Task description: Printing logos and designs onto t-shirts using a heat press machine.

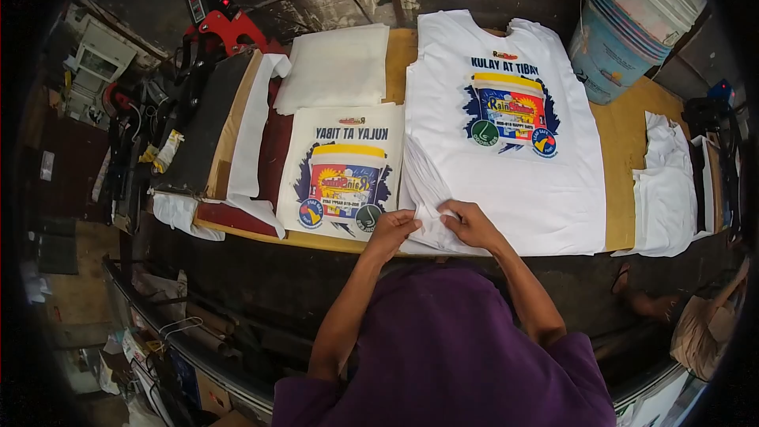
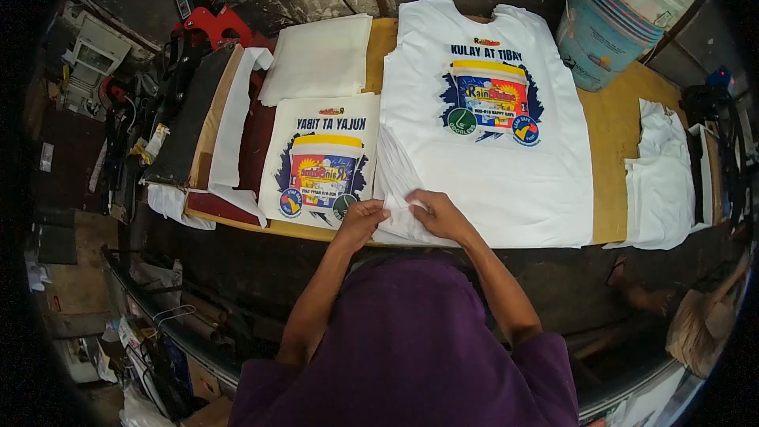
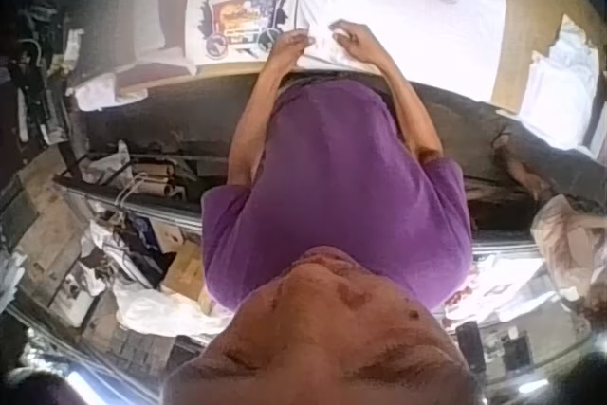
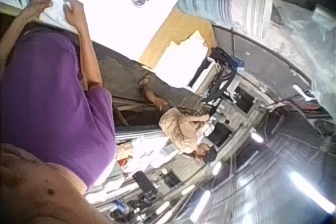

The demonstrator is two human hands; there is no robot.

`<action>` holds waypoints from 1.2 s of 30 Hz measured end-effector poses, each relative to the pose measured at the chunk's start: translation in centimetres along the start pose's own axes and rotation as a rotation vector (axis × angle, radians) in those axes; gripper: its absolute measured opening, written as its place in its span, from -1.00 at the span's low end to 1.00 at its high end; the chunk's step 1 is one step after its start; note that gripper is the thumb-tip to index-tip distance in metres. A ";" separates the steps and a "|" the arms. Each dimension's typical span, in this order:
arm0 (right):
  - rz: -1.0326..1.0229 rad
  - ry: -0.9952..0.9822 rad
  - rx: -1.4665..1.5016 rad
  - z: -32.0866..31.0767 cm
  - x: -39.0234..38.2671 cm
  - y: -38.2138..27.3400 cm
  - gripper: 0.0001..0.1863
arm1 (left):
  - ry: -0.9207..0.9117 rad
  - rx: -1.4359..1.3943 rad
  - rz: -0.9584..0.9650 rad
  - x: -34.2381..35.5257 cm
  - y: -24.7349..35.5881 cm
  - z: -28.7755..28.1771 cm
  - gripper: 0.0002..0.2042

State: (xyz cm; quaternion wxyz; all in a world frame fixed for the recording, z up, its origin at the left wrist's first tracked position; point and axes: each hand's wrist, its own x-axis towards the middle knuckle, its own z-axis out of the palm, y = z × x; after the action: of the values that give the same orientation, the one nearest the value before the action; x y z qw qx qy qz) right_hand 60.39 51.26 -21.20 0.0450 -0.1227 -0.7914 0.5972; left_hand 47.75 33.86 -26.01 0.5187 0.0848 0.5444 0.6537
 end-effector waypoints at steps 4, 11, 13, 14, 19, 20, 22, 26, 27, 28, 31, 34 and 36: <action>-0.021 0.016 0.040 0.2 0.3 1.6 -0.87 | -0.044 -0.079 -0.003 0.3 -0.6 -0.1 -0.78; 0.005 -0.005 -0.240 0.5 0.5 0.5 -0.87 | -0.064 -0.068 -0.018 0.4 -0.5 0.0 -0.79; -0.082 0.168 0.072 0.2 0.1 -0.4 -0.86 | -0.044 -0.102 -0.023 0.3 -0.4 0.1 -0.79; -0.081 0.162 0.070 0.1 0.2 0.0 -0.86 | -0.030 -0.100 -0.021 0.4 -0.7 -0.2 -0.80; 0.028 0.026 -0.258 1.3 0.7 -0.9 -0.83 | -0.050 -0.133 -0.020 0.9 -1.2 -0.7 -0.79; 0.080 0.059 -0.337 1.5 0.6 -1.2 -0.82 | -0.088 -0.194 -0.026 0.9 -0.9 -0.5 -0.79; 0.006 0.052 -0.297 1.3 0.5 0.1 -0.82 | -0.121 -0.256 -0.030 0.7 0.0 -0.1 -0.79; -0.056 -0.006 -0.245 0.5 0.3 0.5 -0.87 | -0.093 -0.041 -0.043 0.2 0.7 0.4 -0.80; -0.092 -0.026 -0.256 0.4 0.3 0.6 -0.88 | -0.070 0.111 0.007 0.1 0.6 0.5 -0.81; -0.088 -0.024 -0.253 0.2 0.4 0.0 -0.88 | -0.071 0.113 0.002 0.0 0.8 0.5 -0.81; -0.086 0.068 -0.070 0.2 0.5 -1.1 -0.85 | -0.054 0.109 -0.015 -0.1 1.0 0.4 -0.82; -0.015 -0.008 -0.214 0.6 0.3 -0.9 -0.87 | -0.030 0.056 -0.031 0.4 -0.3 -0.4 -0.83; -0.003 0.021 -0.284 1.1 0.5 -1.6 -0.91 | -0.035 -0.159 -0.026 0.7 -0.9 -0.8 -0.82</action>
State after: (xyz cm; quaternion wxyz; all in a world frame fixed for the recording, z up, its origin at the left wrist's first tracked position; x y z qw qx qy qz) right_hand 59.47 49.92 -19.98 0.0365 -0.1328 -0.8677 0.4777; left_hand 47.41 33.75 -27.36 0.5418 0.0474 0.4827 0.6864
